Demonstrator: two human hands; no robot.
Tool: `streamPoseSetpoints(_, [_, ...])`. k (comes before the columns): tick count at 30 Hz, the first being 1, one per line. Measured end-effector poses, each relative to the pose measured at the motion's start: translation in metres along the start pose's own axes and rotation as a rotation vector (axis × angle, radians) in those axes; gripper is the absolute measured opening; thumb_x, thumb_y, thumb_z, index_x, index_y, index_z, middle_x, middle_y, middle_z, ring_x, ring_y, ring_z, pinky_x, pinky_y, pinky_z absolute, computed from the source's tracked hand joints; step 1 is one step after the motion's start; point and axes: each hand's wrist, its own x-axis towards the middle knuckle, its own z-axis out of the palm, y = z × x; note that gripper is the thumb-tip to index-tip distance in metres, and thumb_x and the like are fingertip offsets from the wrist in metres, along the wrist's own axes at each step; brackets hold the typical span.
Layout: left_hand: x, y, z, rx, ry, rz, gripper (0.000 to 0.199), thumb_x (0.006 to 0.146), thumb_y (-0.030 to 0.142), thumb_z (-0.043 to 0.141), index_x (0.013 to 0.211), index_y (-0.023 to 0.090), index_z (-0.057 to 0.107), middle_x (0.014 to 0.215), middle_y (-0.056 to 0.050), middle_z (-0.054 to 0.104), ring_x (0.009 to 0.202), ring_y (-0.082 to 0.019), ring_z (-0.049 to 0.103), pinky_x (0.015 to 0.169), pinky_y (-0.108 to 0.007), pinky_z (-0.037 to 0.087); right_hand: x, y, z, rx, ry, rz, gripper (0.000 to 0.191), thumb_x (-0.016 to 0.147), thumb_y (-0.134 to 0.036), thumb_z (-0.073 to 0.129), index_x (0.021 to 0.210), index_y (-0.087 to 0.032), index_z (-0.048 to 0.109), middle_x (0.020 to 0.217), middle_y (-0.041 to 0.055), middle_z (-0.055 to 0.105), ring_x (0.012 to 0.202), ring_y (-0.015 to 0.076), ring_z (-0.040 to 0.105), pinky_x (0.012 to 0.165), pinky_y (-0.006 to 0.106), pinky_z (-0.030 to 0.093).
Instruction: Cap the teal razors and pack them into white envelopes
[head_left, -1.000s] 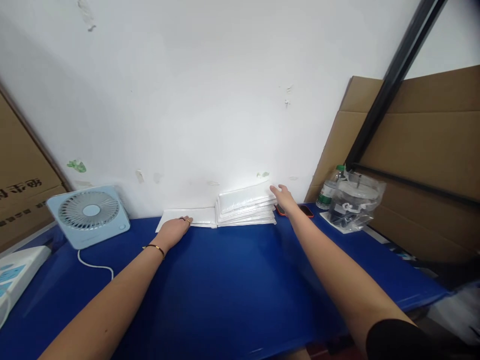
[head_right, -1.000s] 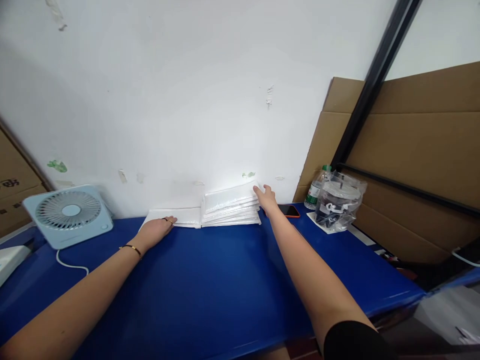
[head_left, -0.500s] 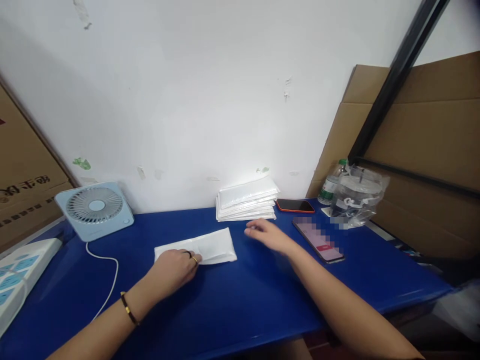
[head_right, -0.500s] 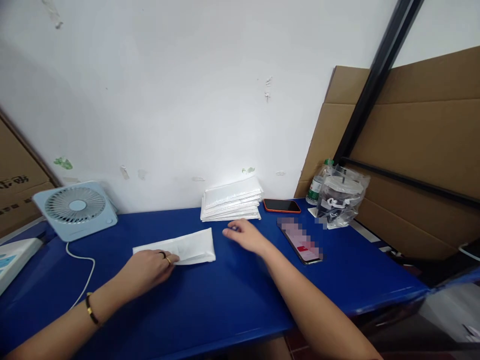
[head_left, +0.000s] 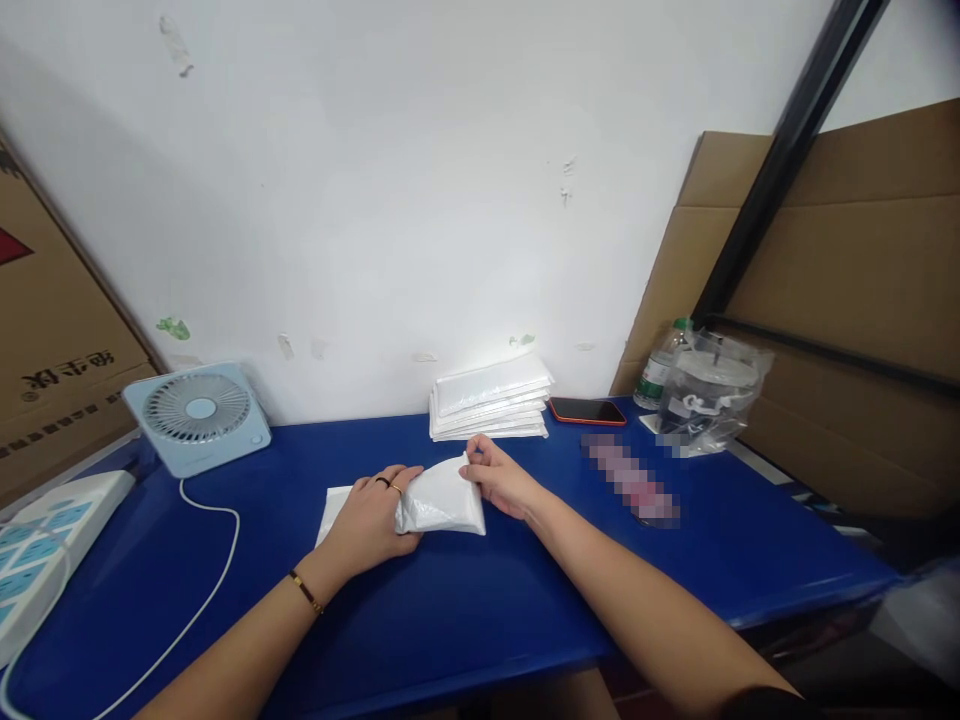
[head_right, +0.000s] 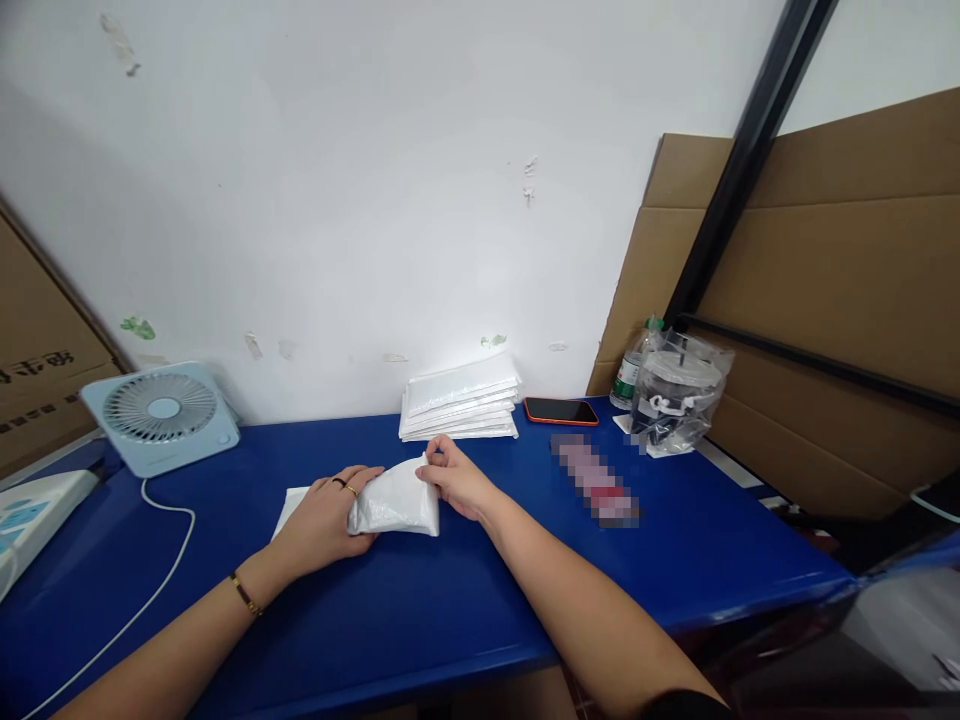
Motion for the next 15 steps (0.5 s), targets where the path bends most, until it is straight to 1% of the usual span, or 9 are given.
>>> streamPoseSetpoints(2, [0.002, 0.003, -0.001, 0.025, -0.012, -0.012, 0.070, 0.067, 0.035, 0.059, 0.133, 0.023, 0.037, 0.124, -0.009, 0.054, 0.114, -0.027, 0.048, 0.093, -0.039, 0.034, -0.004, 0.000, -0.002, -0.025, 0.059, -0.001, 0.050, 0.062, -0.025, 0.073, 0.103, -0.027, 0.045, 0.079, -0.0041, 0.054, 0.063, 0.0117, 0.054, 0.056, 0.024, 0.043])
streamPoseSetpoints(4, [0.005, 0.005, -0.003, 0.051, -0.042, -0.016, 0.072, 0.066, 0.035, 0.059, 0.134, 0.023, 0.036, 0.120, -0.009, 0.056, 0.111, -0.028, 0.049, 0.091, -0.040, 0.034, -0.004, 0.000, -0.008, -0.099, 0.138, -0.017, 0.057, 0.059, -0.025, 0.075, 0.108, -0.026, 0.047, 0.080, -0.0032, 0.054, 0.062, 0.0116, 0.054, 0.055, 0.024, 0.042])
streamPoseSetpoints(7, [0.010, 0.005, -0.014, 0.104, -0.126, -0.010, 0.072, 0.064, 0.026, 0.057, 0.133, 0.027, 0.038, 0.113, -0.008, 0.058, 0.103, -0.027, 0.054, 0.086, -0.039, 0.036, 0.000, 0.001, -0.022, -0.212, 0.261, -0.071, 0.050, 0.057, -0.026, 0.075, 0.102, -0.022, 0.054, 0.078, -0.0028, 0.054, 0.062, 0.0108, 0.052, 0.057, 0.024, 0.043])
streamPoseSetpoints(9, [0.016, 0.005, -0.028, 0.153, -0.182, -0.005, 0.070, 0.062, 0.019, 0.055, 0.130, 0.028, 0.041, 0.108, -0.007, 0.060, 0.098, -0.025, 0.057, 0.083, -0.038, 0.037, 0.003, 0.001, -0.032, -0.336, 0.328, -0.110, 0.041, 0.057, -0.026, 0.075, 0.094, -0.021, 0.059, 0.077, -0.0025, 0.053, 0.064, 0.0106, 0.052, 0.060, 0.024, 0.043])
streamPoseSetpoints(11, [0.024, 0.008, -0.048, 0.206, -0.211, 0.017, 0.065, 0.062, 0.019, 0.054, 0.126, 0.029, 0.045, 0.104, -0.006, 0.061, 0.095, -0.025, 0.058, 0.081, -0.037, 0.037, 0.005, 0.000, -0.043, -0.448, 0.346, -0.095, 0.033, 0.058, -0.026, 0.074, 0.088, -0.019, 0.061, 0.078, -0.0017, 0.053, 0.064, 0.0101, 0.050, 0.058, 0.023, 0.042])
streamPoseSetpoints(13, [0.035, 0.014, -0.071, 0.265, -0.243, 0.069, 0.057, 0.062, 0.019, 0.054, 0.118, 0.029, 0.050, 0.101, -0.005, 0.061, 0.092, -0.024, 0.059, 0.079, -0.037, 0.037, 0.006, -0.001, -0.053, -0.473, 0.329, -0.026, 0.027, 0.063, -0.031, 0.071, 0.086, -0.018, 0.061, 0.077, -0.0002, 0.055, 0.058, 0.0098, 0.049, 0.051, 0.023, 0.040])
streamPoseSetpoints(15, [0.045, 0.024, -0.092, 0.328, -0.292, 0.095, 0.052, 0.059, 0.019, 0.057, 0.110, 0.028, 0.055, 0.098, -0.005, 0.062, 0.089, -0.023, 0.059, 0.080, -0.037, 0.037, 0.008, -0.002, -0.063, -0.439, 0.337, 0.011, 0.024, 0.071, -0.037, 0.064, 0.085, -0.018, 0.060, 0.077, 0.0014, 0.058, 0.055, 0.0098, 0.048, 0.046, 0.022, 0.037])
